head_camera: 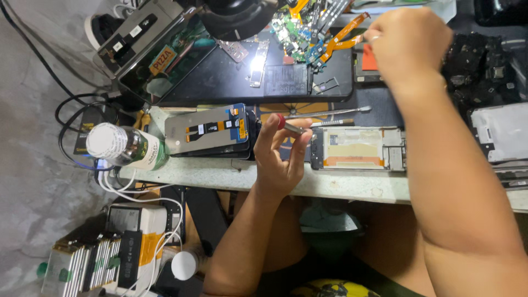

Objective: The person uses a screwdriver and tweezers to remove screws and manipulate internal components of a disassembled smartphone. They carefully detach a ribbon cable and reposition internal parts while working at a cluttered electronics repair bench.

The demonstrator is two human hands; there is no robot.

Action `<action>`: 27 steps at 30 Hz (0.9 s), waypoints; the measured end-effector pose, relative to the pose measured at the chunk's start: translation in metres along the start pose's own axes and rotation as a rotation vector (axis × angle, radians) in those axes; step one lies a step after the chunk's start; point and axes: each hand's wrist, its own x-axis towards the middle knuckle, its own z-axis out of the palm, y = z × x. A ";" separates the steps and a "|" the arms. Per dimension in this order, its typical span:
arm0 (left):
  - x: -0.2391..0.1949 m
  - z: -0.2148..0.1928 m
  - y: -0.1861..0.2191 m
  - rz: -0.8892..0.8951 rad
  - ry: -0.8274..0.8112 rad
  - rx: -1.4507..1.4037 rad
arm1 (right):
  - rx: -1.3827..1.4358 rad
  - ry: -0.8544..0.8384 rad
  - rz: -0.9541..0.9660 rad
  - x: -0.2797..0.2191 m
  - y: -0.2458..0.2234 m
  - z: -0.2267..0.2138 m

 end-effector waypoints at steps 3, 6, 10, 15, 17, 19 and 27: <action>-0.002 0.002 0.000 -0.008 0.010 -0.015 | 0.167 -0.028 0.053 -0.008 0.007 -0.033; -0.002 0.005 0.000 0.012 0.031 0.016 | 0.208 -0.151 0.165 -0.018 0.009 -0.051; 0.000 0.006 0.001 0.021 0.032 0.035 | 0.172 -0.221 0.191 -0.022 0.005 -0.052; 0.000 0.003 0.003 -0.007 0.008 0.032 | 0.245 -0.157 0.189 -0.022 0.005 -0.058; 0.001 0.004 0.003 -0.013 0.009 0.036 | 0.232 -0.174 0.228 -0.020 0.002 -0.065; 0.002 0.005 0.003 0.024 0.028 0.054 | 0.219 -0.124 0.167 -0.021 -0.003 -0.077; 0.002 0.001 0.006 -0.039 0.056 0.061 | 0.628 -0.390 0.072 -0.087 -0.065 -0.119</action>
